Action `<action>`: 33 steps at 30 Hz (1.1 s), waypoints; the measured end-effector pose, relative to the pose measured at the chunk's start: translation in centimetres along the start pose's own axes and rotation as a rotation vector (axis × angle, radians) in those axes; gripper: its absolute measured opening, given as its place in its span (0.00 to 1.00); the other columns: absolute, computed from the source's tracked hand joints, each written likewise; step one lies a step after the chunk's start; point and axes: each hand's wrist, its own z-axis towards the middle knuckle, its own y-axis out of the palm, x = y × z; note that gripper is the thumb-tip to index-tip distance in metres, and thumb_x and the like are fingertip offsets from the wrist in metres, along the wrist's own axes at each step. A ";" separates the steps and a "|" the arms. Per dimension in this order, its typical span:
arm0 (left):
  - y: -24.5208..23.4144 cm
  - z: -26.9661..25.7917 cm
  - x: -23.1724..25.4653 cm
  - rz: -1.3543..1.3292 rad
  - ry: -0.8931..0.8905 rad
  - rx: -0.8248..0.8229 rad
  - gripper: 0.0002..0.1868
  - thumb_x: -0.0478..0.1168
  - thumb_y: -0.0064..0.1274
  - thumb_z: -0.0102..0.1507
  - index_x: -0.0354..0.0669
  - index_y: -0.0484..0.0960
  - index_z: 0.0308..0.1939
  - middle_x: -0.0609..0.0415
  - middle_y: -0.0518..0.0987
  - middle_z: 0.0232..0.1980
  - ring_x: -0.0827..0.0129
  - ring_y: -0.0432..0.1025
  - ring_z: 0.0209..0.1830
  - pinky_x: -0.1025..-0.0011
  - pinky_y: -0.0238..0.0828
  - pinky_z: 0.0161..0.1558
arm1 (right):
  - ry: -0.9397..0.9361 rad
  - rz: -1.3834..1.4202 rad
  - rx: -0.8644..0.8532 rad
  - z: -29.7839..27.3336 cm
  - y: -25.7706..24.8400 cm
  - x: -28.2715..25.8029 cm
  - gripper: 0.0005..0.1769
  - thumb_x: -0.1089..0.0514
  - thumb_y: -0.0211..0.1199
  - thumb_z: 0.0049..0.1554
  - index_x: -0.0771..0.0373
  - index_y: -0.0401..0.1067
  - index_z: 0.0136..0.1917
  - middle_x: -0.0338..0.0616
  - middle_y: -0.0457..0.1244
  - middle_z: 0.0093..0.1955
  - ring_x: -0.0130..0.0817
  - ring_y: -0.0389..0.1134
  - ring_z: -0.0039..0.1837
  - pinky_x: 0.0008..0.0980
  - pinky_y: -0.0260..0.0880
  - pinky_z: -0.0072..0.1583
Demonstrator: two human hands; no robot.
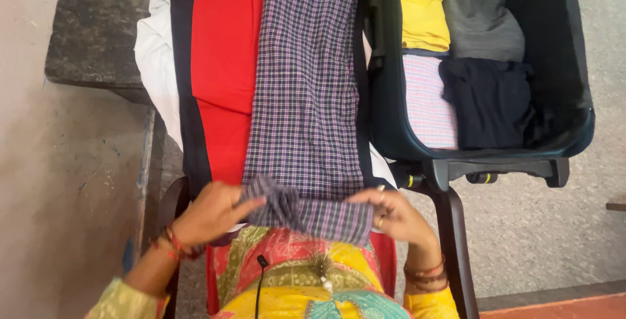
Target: The person folds a pair of grey trousers and a pair of black athletic pants on a wooden surface. After folding each item, they place it into an open suitcase that already contains other folded garments.
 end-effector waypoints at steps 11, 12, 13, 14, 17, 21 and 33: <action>2.1 6.7 -2.4 -1.061 0.020 0.193 0.14 0.45 0.61 0.64 0.35 0.80 0.37 0.63 0.77 0.31 0.82 0.66 0.27 0.76 0.62 0.28 | 0.254 0.223 0.577 5.8 -0.2 5.3 0.22 0.60 0.61 0.63 0.70 0.66 0.69 0.45 0.68 0.53 0.24 0.67 0.53 0.23 0.67 0.58; 2.0 6.6 -2.5 -1.019 0.044 0.205 0.16 0.44 0.63 0.64 0.32 0.78 0.36 0.62 0.77 0.31 0.81 0.66 0.27 0.76 0.62 0.27 | 0.234 0.249 0.572 5.8 -0.1 5.2 0.23 0.60 0.60 0.62 0.69 0.65 0.69 0.43 0.69 0.53 0.23 0.68 0.54 0.23 0.67 0.58; 2.0 6.4 -2.5 -1.099 0.110 0.197 0.14 0.43 0.62 0.63 0.33 0.80 0.38 0.63 0.79 0.34 0.82 0.69 0.31 0.77 0.66 0.31 | 0.214 0.276 0.567 5.7 0.0 5.0 0.24 0.61 0.60 0.61 0.69 0.64 0.70 0.42 0.69 0.54 0.23 0.68 0.55 0.23 0.68 0.58; 2.0 6.0 -2.5 -1.177 0.177 0.188 0.13 0.42 0.61 0.63 0.34 0.81 0.41 0.63 0.82 0.37 0.83 0.72 0.34 0.78 0.69 0.36 | 0.193 0.302 0.562 5.7 0.1 4.9 0.25 0.61 0.59 0.60 0.68 0.63 0.70 0.41 0.69 0.54 0.23 0.69 0.55 0.23 0.68 0.59; 1.6 5.6 -2.6 -0.987 0.083 0.236 0.13 0.43 0.61 0.62 0.35 0.85 0.42 0.57 0.82 0.34 0.81 0.71 0.30 0.75 0.67 0.33 | 0.019 0.226 0.569 6.0 0.5 4.5 0.22 0.62 0.57 0.64 0.71 0.63 0.70 0.41 0.70 0.55 0.22 0.69 0.56 0.22 0.68 0.59; 0.4 5.5 -1.7 -0.570 -0.180 0.223 0.18 0.48 0.63 0.61 0.34 0.85 0.40 0.46 0.84 0.30 0.66 0.77 0.28 0.64 0.71 0.34 | 0.222 -0.248 0.583 7.2 1.7 2.7 0.26 0.59 0.62 0.61 0.68 0.63 0.70 0.50 0.70 0.50 0.30 0.71 0.49 0.29 0.71 0.50; -6.7 11.1 6.5 0.205 0.311 0.761 0.37 0.54 0.54 0.64 0.33 0.68 0.70 0.40 0.66 0.74 0.51 0.56 0.76 0.50 0.52 0.73 | -0.329 -1.130 0.458 11.1 4.2 -3.6 0.34 0.50 0.61 0.60 0.64 0.61 0.76 0.61 0.57 0.75 0.56 0.55 0.78 0.52 0.52 0.76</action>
